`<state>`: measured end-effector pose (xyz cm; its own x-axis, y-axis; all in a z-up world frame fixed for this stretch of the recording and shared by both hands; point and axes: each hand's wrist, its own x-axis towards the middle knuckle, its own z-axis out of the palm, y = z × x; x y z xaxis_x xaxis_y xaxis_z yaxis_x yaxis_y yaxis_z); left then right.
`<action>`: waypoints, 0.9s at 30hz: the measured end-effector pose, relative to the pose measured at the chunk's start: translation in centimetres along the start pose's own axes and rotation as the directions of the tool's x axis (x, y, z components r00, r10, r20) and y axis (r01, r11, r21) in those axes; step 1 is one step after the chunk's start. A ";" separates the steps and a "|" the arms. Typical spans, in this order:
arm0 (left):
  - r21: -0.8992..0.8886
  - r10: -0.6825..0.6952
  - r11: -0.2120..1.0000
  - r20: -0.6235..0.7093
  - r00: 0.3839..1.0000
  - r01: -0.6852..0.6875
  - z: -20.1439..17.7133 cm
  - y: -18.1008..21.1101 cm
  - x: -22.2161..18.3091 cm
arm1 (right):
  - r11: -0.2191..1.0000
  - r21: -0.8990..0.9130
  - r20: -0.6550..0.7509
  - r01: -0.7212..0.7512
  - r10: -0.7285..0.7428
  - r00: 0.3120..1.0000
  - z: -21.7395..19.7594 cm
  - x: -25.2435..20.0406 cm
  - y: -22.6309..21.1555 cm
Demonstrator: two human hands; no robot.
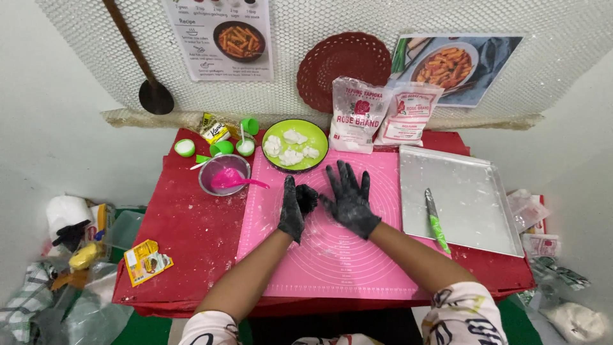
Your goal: Shaping small portions of dough into cylindrical pieces and arranging them on a tray.
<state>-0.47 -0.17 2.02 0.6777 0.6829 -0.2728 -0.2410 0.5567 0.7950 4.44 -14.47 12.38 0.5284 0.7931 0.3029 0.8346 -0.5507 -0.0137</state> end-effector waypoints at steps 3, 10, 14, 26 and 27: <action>-0.006 -0.046 0.999 0.013 0.999 0.046 -0.7 0.2 0.6 | 0.996 -0.038 -0.031 -0.081 0.080 0.996 1.6 3.2 0.5; -0.093 -0.036 0.994 0.185 0.982 0.054 -0.7 1.3 0.2 | 0.977 -0.012 0.040 -0.215 0.215 0.976 1.8 5.4 1.6; -0.057 -0.035 0.997 0.246 0.969 0.051 -0.5 3.0 -1.1 | 0.989 -0.040 0.085 -0.144 0.146 0.986 4.4 4.4 1.9; -0.018 -0.001 1.000 0.142 0.990 0.004 -0.2 1.8 -0.8 | 0.998 0.004 0.130 -0.057 0.056 0.990 0.9 -2.7 0.8; -0.019 -0.004 1.000 0.145 0.989 0.006 -0.2 1.8 -0.9 | 0.998 0.002 0.131 -0.060 0.059 0.990 0.3 -3.4 0.5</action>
<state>-1.70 0.32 3.59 0.7720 0.6051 -0.1943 -0.2496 0.5699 0.7829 3.16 -17.35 11.04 0.5925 0.7866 0.1739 0.8019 -0.5966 -0.0335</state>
